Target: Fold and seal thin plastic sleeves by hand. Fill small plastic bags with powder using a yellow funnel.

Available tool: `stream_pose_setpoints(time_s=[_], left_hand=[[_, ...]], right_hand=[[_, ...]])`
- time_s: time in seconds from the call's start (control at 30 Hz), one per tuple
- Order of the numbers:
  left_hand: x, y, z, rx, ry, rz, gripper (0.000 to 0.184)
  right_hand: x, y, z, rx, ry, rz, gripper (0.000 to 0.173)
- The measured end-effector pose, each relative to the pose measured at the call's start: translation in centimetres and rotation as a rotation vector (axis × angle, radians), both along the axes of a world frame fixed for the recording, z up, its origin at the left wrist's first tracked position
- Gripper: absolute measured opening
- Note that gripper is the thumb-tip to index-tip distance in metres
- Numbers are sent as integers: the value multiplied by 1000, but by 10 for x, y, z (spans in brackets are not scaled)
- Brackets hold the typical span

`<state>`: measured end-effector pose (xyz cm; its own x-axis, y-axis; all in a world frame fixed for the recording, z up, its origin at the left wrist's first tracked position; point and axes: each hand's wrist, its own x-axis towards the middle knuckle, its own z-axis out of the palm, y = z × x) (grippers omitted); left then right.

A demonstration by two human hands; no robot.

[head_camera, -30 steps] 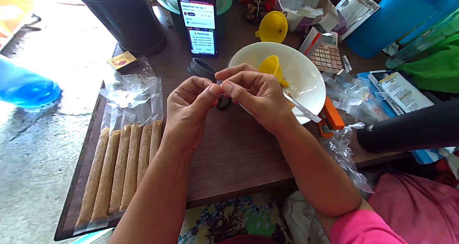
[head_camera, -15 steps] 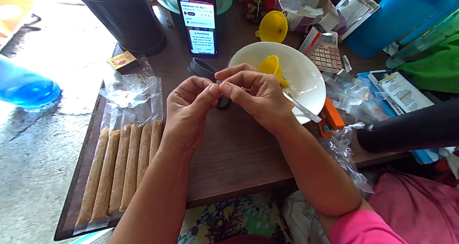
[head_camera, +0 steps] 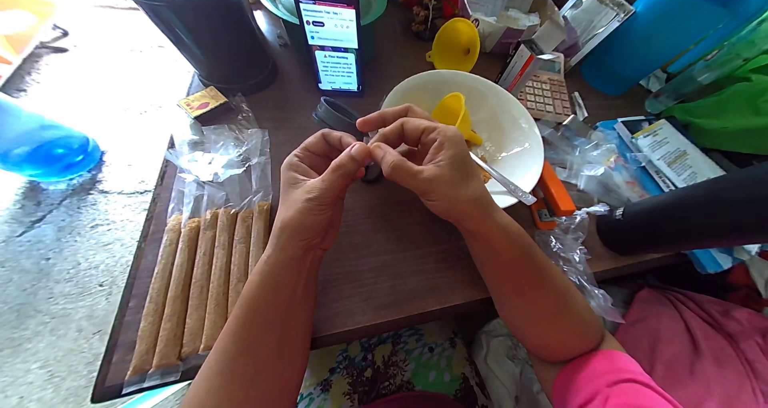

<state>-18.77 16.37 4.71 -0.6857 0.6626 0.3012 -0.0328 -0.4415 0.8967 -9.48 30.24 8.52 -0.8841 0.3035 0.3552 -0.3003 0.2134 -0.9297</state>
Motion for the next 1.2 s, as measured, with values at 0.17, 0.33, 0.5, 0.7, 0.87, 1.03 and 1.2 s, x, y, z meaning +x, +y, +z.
stream_pose_setpoints(time_s=[0.17, 0.33, 0.5, 0.7, 0.87, 1.03, 1.2], left_hand=[[1, 0, 0, 15, 26, -62, 7], [0, -1, 1, 28, 15, -13, 2], [0, -1, 3, 79, 51, -16, 19], [3, 1, 3, 48, 48, 26, 15], [5, 1, 6, -2, 152, -11, 36], [5, 0, 6, -30, 190, -81, 43], [5, 0, 4, -19, 250, -98, 28]], right_hand=[[-2, -1, -7, 50, 102, -27, 8], [0, 2, -3, 92, 53, 10, 10], [-2, 3, -4, 105, 99, 19, 11], [-4, 5, -7, 165, 142, 65, 10], [-6, 1, -12, 82, 202, 122, 6], [-3, -1, -7, 72, 245, 165, 15], [4, -1, -5, 101, 270, 52, 15]])
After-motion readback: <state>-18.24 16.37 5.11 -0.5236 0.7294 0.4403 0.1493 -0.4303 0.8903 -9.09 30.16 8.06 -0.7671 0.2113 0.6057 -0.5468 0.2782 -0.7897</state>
